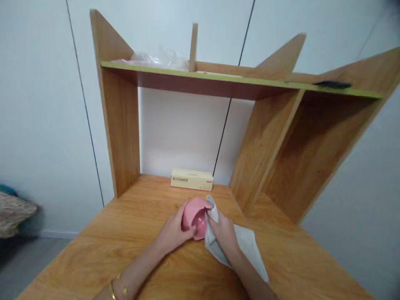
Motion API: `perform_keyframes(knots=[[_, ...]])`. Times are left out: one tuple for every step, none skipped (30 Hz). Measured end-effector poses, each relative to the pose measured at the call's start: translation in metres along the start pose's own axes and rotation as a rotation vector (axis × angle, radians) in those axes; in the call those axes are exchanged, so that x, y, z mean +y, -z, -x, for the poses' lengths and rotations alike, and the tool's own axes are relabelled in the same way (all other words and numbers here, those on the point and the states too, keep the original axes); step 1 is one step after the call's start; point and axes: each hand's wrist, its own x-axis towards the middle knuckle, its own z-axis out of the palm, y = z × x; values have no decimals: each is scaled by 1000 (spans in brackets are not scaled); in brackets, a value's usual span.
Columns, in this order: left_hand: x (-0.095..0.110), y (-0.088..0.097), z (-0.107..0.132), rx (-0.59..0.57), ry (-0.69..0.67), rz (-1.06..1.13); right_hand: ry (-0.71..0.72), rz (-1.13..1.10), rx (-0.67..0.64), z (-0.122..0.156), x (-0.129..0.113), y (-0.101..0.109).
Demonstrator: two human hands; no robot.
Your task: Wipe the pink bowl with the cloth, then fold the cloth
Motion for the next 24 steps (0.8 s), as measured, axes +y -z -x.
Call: perform_keyframes(knots=[[1, 3, 1, -5, 4, -44, 25, 28, 14, 2, -1, 1], [2, 6, 1, -10, 4, -84, 46, 43, 24, 4, -2, 2], [3, 8, 2, -15, 0, -119, 63, 47, 28, 5, -3, 3], [4, 10, 2, -20, -9, -149, 76, 38, 27, 6, -4, 3], [6, 12, 2, -27, -28, -181, 94, 13, 20, 6, -5, 4], [7, 13, 3, -32, -48, -202, 100, -22, 9, 6, -6, 4], [8, 14, 3, -32, -63, -215, 95, -65, -6, 6, -7, 4], [9, 14, 3, -28, -69, -219, 84, -115, -23, 6, -7, 4], [9, 13, 3, -19, -68, -213, 71, -170, -39, 5, -7, 3], [9, 12, 3, -6, -57, -196, 58, -227, -51, 4, -6, 2], [9, 10, 3, 7, -36, -172, 46, -283, -54, 3, -5, 1], [8, 9, 3, 15, -10, -143, 34, -334, -49, 3, -4, 0], [7, 6, 3, 17, 14, -109, 22, -377, -36, 2, -3, -1], [6, 4, 3, 10, 28, -72, 10, -411, -16, 1, -2, -3], [4, 1, 3, -1, 26, -33, -2, -435, 3, 0, -1, -4], [3, -1, 3, -13, 8, 5, -9, -448, 14, 0, 0, -5], [1, -3, 3, -20, -20, 38, -13, -446, 16, 0, 1, -5], [0, -4, 3, -18, -48, 61, -18, -423, 13, 0, 2, -5], [-1, -4, 2, -11, -67, 67, -24, -375, 10, 0, 2, -4], [-1, -3, 2, -3, -74, 54, -25, -308, 8, 0, 2, -3], [-1, -2, 2, 2, -76, 26, -13, -234, 9, 1, 1, -1], [0, 0, 1, 0, -79, -12, 15, -166, 15, 2, 1, 1], [2, 3, 1, -9, -84, -56, 57, -112, 21, 2, 0, 3], [4, 5, 2, -24, -91, -101, 107, -78, 24, 3, -1, 5]])
